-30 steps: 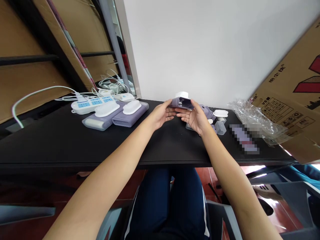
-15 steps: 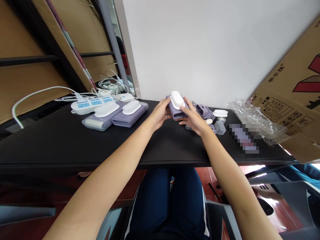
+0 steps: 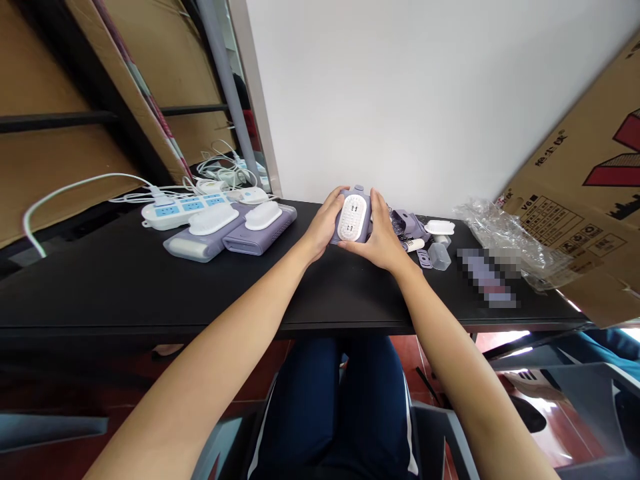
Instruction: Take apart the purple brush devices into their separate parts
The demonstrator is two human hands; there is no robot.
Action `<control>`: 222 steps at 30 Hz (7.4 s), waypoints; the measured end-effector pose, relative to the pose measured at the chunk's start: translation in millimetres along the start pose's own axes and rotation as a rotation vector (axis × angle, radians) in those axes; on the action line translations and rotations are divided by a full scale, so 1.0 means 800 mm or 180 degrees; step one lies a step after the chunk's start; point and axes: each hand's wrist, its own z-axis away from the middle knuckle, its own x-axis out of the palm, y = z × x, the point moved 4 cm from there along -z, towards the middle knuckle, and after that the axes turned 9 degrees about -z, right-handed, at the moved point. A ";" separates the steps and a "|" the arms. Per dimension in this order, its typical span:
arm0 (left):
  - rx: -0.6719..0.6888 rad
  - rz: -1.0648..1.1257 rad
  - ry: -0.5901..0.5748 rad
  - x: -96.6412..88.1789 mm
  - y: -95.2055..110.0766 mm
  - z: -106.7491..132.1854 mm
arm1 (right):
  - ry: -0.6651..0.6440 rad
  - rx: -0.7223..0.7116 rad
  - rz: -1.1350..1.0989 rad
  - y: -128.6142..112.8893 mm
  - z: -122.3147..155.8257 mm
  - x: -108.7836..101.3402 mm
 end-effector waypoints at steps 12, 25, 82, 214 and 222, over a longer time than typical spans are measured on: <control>0.0031 -0.0134 -0.0007 0.005 -0.009 0.004 | 0.0147 -0.0123 0.0365 -0.009 0.000 -0.002; -0.0039 -0.0205 0.0242 0.005 -0.007 0.006 | 0.0288 -0.0229 0.0437 -0.007 0.001 0.005; 0.0807 -0.1164 -0.0413 0.005 0.015 0.004 | 0.0679 0.1376 -0.2890 0.017 -0.008 -0.006; -0.0852 -0.5084 -0.0444 -0.108 0.013 -0.011 | 0.0735 0.0815 0.1494 0.007 0.006 -0.007; -0.0552 -0.4881 0.0057 -0.099 0.020 -0.008 | 0.0815 0.0789 0.1359 0.009 0.006 -0.009</control>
